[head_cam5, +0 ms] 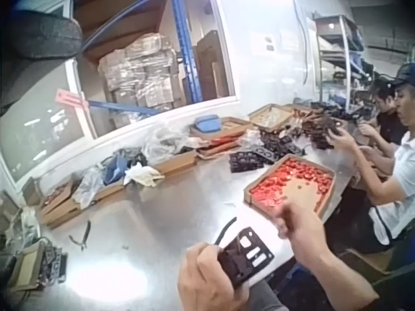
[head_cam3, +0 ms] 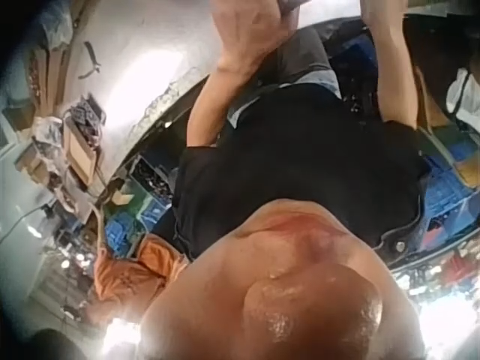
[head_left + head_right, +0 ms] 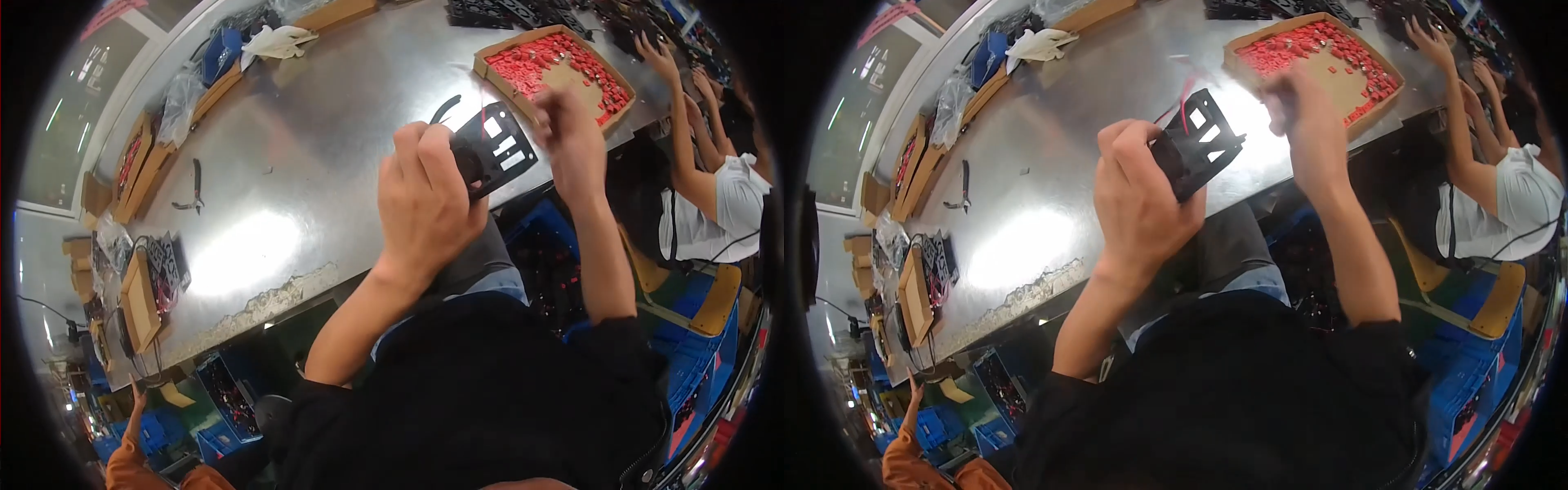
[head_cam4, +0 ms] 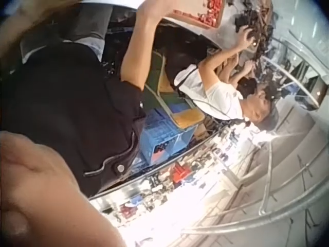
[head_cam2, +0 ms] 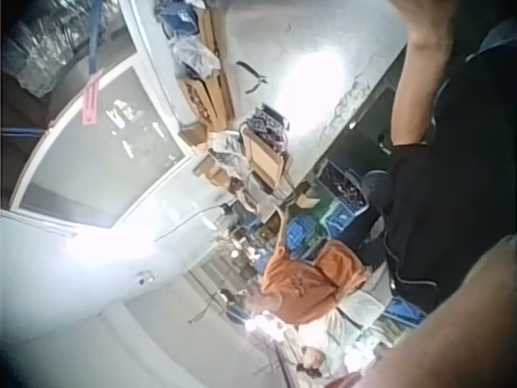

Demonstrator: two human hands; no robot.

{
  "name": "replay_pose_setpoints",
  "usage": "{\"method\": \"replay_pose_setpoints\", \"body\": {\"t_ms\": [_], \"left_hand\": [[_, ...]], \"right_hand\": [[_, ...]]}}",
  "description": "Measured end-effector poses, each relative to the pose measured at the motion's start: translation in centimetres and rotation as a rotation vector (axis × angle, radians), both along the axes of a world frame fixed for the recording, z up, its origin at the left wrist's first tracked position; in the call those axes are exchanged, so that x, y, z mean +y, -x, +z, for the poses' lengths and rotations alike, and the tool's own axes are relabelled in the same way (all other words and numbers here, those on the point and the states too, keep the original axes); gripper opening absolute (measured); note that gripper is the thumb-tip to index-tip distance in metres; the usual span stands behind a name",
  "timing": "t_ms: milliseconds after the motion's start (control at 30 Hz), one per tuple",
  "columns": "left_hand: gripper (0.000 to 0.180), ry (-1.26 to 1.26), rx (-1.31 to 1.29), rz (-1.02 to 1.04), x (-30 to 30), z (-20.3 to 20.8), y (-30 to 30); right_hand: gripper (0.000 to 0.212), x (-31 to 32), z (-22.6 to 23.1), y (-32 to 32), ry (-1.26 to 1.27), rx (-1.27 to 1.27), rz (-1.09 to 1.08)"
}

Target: Assemble electronic components by manually attaching small parts to a circuit assembly using pliers.

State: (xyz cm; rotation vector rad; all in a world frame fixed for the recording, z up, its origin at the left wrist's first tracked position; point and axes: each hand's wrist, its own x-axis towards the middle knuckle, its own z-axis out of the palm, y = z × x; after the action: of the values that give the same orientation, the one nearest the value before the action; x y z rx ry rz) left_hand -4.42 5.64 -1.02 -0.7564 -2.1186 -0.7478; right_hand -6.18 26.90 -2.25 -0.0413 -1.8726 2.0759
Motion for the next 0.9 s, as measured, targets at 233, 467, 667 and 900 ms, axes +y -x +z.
{"method": "replay_pose_setpoints", "body": {"t_ms": [233, 467, 667, 900], "left_hand": [[0.073, 0.009, -0.101, 0.039, 1.7, -0.6, -2.5], [0.075, 0.154, -0.122, -0.27, 2.1, 2.7, -0.9], [0.079, 0.035, 0.014, -0.076, 3.3, 0.2, -1.6], [0.068, -0.053, -0.311, 0.032, 0.9, 0.4, -1.0]], "right_hand": [[0.016, -4.5, 3.7, -6.2, -0.103, -0.133, 0.24], [0.014, -4.9, 3.4, -7.2, -0.231, 0.026, 0.124], [0.013, -6.3, 2.4, -7.4, -0.076, 0.021, -0.009], [0.052, -1.9, 2.5, -1.9, -0.221, 0.046, 0.311]]}}
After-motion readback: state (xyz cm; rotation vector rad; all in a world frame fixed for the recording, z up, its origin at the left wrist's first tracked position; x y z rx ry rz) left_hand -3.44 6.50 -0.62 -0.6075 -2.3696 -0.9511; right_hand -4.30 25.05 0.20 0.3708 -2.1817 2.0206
